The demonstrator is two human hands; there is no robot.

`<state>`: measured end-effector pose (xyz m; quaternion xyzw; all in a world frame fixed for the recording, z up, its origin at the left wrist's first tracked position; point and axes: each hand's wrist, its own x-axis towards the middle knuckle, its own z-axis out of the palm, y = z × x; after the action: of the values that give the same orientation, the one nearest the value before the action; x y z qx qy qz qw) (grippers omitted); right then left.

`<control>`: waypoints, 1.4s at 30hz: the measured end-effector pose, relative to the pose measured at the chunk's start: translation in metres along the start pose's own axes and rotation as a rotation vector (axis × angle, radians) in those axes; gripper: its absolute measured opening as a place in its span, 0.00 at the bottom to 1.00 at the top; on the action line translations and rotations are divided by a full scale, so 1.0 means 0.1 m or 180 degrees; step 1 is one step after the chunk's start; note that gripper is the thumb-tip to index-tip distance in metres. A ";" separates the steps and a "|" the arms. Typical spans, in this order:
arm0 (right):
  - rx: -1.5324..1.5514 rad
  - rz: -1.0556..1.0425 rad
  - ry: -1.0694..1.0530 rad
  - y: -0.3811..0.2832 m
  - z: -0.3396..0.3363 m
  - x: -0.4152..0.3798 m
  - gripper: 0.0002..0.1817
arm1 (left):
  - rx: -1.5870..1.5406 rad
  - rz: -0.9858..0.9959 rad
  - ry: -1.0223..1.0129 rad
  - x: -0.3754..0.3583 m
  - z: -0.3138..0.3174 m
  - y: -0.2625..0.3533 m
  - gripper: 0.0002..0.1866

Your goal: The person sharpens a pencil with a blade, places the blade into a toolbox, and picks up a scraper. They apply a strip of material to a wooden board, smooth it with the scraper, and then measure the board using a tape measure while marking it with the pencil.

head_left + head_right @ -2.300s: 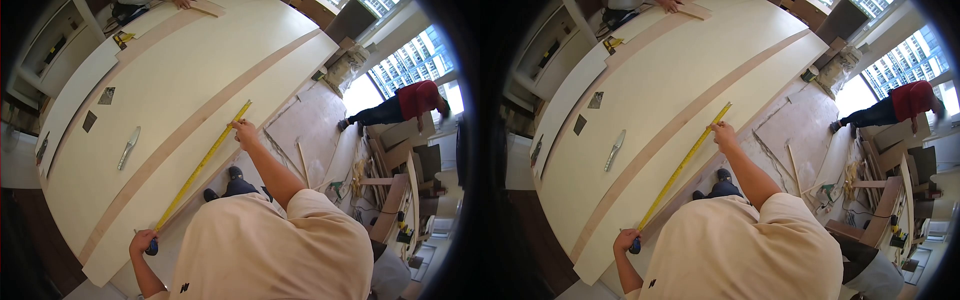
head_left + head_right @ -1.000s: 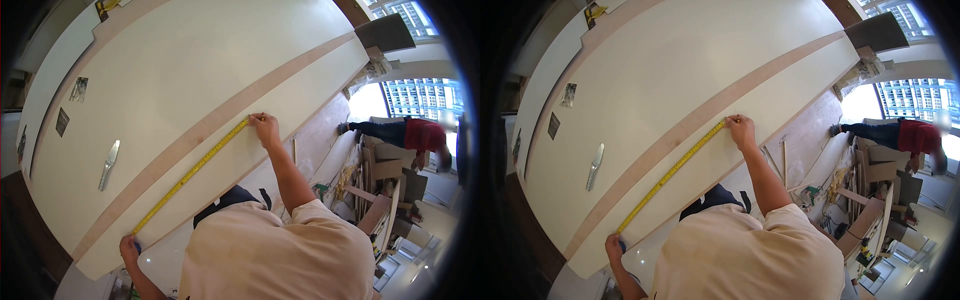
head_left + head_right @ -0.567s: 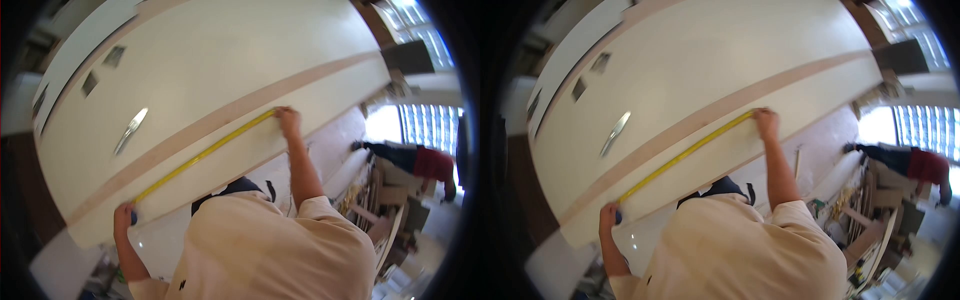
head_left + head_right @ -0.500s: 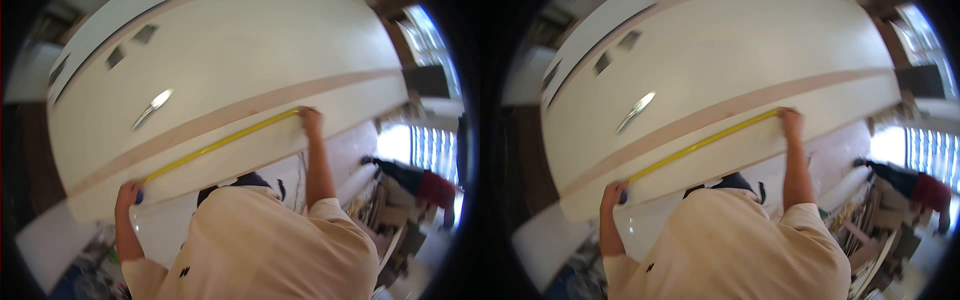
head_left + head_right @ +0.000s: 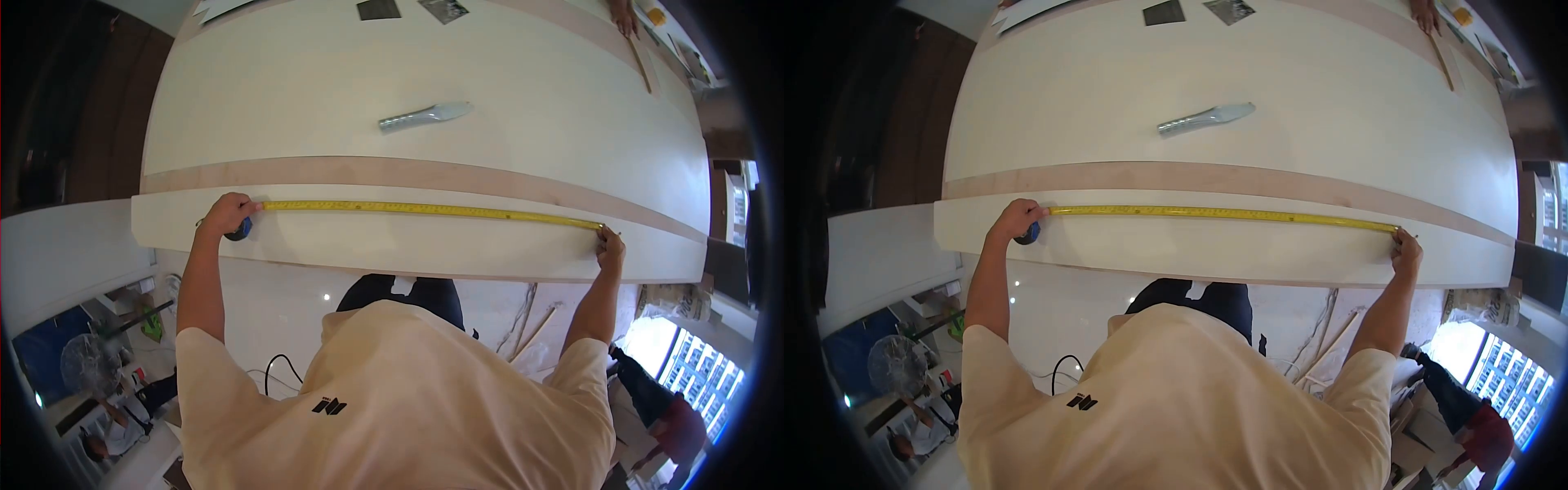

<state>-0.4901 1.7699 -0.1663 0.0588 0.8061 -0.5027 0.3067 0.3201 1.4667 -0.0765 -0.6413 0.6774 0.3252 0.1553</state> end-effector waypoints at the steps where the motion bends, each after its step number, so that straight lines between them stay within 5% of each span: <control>1: 0.0016 -0.0008 -0.0025 0.00 -0.01 0.02 0.09 | 0.0092 0.0023 0.0070 0.02 -0.01 -0.07 0.22; 42: -0.0318 -0.0127 -0.0002 -0.02 -0.11 0.09 0.09 | 0.0978 -0.0891 0.0844 0.33 -0.49 -1.28 0.22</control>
<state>-0.5037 1.7763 -0.1662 0.0271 0.8311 -0.4679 0.2994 0.4497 1.4145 -0.0919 -0.7348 0.6379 0.1066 0.2043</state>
